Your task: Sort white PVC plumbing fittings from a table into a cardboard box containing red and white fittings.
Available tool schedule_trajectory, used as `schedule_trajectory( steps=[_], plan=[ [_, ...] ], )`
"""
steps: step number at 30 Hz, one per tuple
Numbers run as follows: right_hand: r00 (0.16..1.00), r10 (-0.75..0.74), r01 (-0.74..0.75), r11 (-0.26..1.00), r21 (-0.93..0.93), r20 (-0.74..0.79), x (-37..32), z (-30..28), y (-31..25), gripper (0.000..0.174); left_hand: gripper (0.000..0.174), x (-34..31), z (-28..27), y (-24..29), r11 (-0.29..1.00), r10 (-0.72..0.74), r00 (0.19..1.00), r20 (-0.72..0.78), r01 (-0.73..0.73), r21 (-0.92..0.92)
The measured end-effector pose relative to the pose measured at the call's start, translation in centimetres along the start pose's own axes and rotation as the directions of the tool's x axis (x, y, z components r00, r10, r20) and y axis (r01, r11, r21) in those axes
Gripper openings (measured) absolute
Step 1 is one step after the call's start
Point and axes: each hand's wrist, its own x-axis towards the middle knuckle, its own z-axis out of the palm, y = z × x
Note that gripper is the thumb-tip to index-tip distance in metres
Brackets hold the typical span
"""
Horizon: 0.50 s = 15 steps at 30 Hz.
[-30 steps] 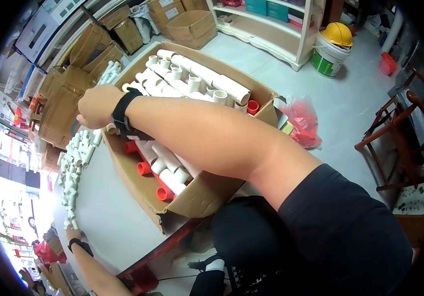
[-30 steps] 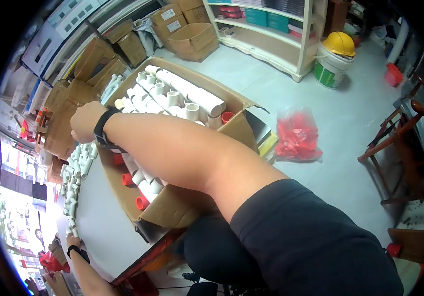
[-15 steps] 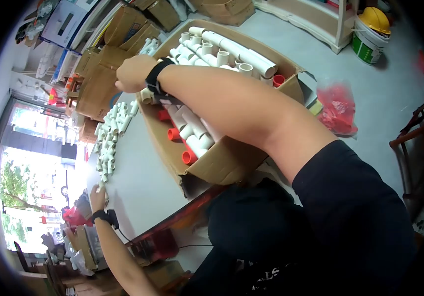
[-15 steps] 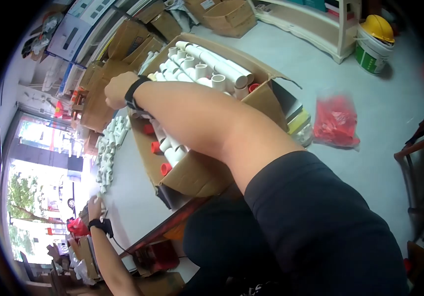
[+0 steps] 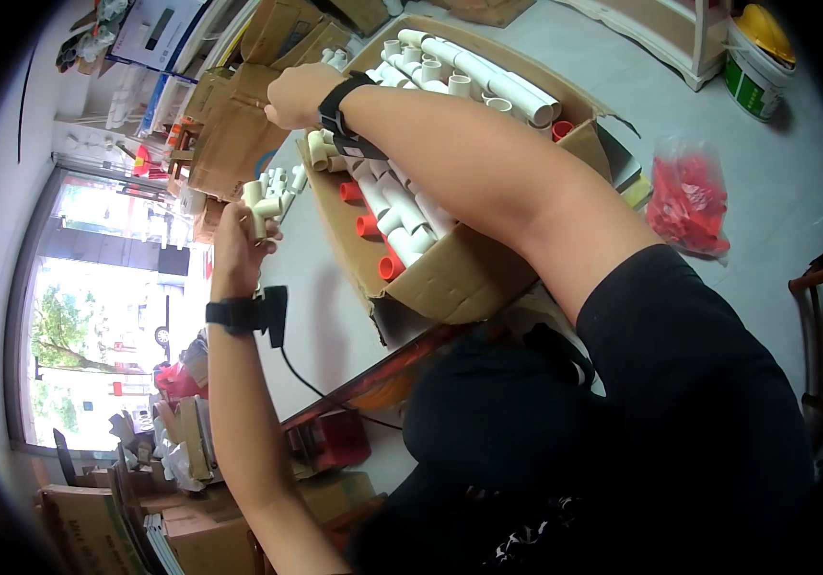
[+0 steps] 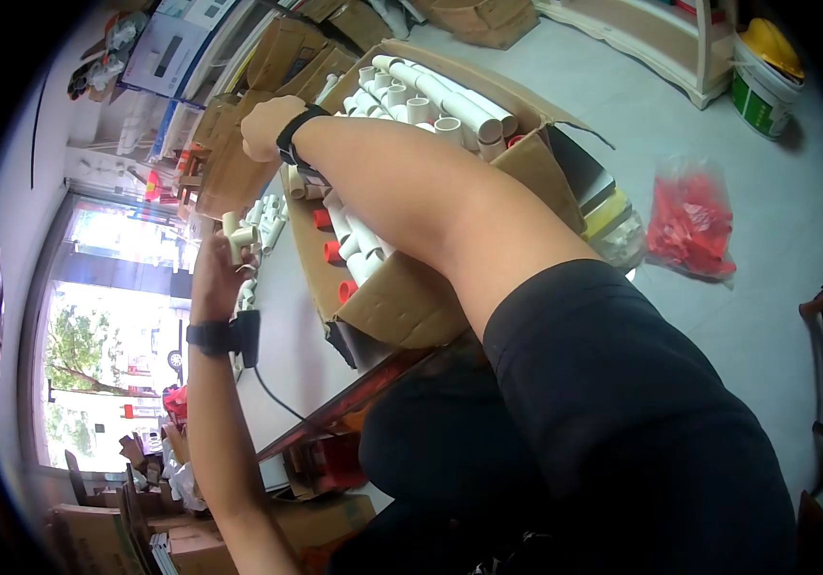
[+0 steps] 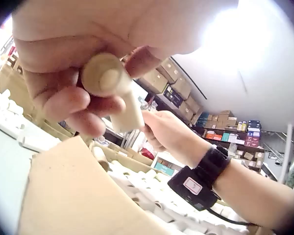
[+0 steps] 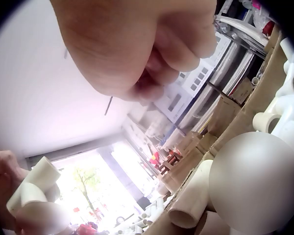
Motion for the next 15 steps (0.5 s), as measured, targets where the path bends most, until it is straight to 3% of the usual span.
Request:
schedule_trajectory(
  steps=[3, 7, 10, 13, 15],
  plan=[
    [1.0, -0.006, 0.006, 1.0, 0.008, -0.017, -0.1, 0.1, -0.2, 0.038, 0.028, 1.2, 1.4, 0.2, 0.994, -0.106, 0.994, 0.005, 0.105, 0.014],
    [1.0, 0.005, -0.005, 1.0, 0.016, -0.017, 0.2, 0.4, -0.1, 0.036, 0.028, 0.8, 4.7, 1.1, 0.992, 0.008, 0.993, -0.115, 0.007, 0.128],
    [1.0, 0.03, -0.029, 0.999, 0.024, -0.009, 0.0, 0.1, -0.1, 0.035, 0.036, 0.7, 6.1, 1.4, 0.953, 0.102, 0.991, -0.086, -0.072, 0.294],
    [0.999, 0.049, -0.048, 0.998, 0.035, -0.007, 0.1, 0.0, 0.2, 0.035, 0.038, 2.1, 6.2, 1.2, 0.881, 0.06, 0.997, -0.049, -0.029, 0.473],
    [0.998, 0.062, -0.061, 0.997, 0.037, -0.007, 0.1, 0.1, 0.4, 0.035, 0.043, 2.9, 6.1, 0.4, 0.871, 0.088, 0.995, -0.043, -0.056, 0.488]
  ],
)
